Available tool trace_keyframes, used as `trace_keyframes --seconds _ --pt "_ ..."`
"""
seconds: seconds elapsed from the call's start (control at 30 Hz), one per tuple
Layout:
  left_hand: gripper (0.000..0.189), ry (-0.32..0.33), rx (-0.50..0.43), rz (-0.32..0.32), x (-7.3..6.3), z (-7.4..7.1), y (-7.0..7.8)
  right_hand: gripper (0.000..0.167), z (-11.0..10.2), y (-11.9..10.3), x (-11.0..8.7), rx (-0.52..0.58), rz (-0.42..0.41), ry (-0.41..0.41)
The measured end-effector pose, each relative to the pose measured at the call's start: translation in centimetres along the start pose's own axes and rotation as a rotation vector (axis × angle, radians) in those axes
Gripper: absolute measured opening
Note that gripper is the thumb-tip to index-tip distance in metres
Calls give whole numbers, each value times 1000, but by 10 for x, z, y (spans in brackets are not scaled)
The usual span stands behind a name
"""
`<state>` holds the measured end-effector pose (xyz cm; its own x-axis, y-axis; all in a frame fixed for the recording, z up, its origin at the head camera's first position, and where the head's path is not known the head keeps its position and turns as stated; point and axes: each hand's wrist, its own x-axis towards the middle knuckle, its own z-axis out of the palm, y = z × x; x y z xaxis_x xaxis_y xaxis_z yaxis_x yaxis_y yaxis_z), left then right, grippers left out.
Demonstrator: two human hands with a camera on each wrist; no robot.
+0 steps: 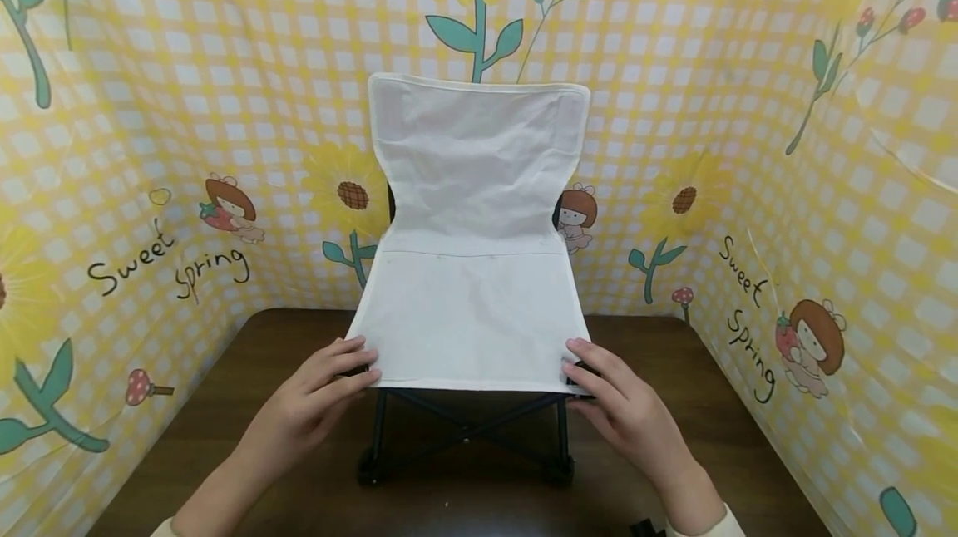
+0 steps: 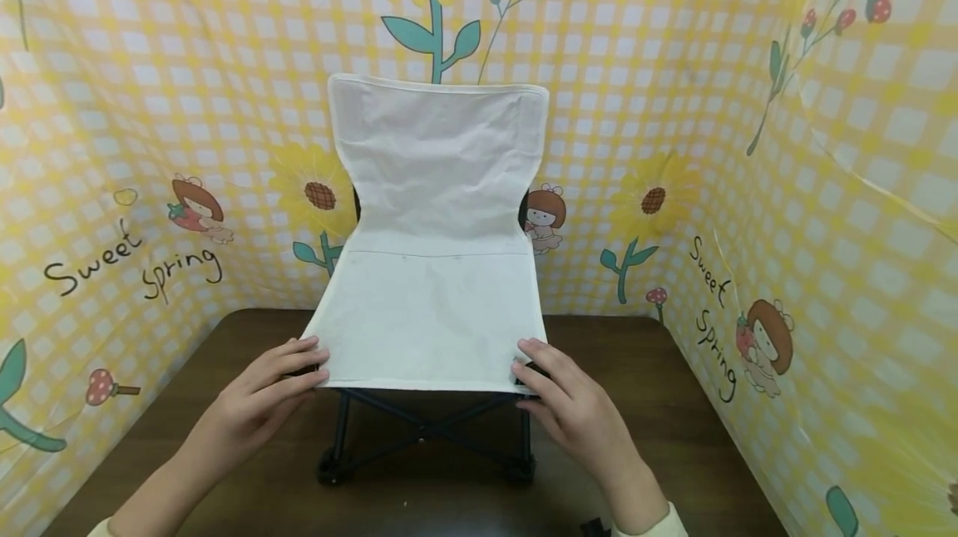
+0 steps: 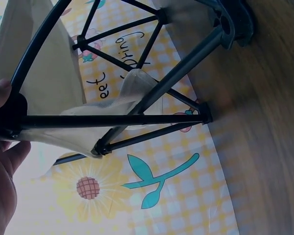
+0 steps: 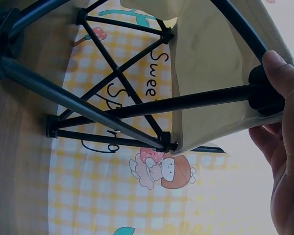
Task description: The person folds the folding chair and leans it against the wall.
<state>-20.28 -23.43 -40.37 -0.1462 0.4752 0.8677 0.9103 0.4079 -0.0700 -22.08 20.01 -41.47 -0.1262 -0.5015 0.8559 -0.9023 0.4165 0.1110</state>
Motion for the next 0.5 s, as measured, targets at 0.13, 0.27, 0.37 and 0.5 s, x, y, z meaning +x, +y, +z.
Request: trace_keyframes --seconds 0.13,0.27,0.37,0.5 --pt "29 -10 12 10 -1 -2 1 37 1 -1 -2 -13 -3 11" --pt "31 -29 15 10 0 -4 4 34 0 -2 -1 -16 -23 30" --pt "32 -32 26 7 0 -4 7 33 0 -3 2 -14 -32 47" --pt "33 -14 55 7 1 -3 11 33 0 -6 4 -4 -31 77"
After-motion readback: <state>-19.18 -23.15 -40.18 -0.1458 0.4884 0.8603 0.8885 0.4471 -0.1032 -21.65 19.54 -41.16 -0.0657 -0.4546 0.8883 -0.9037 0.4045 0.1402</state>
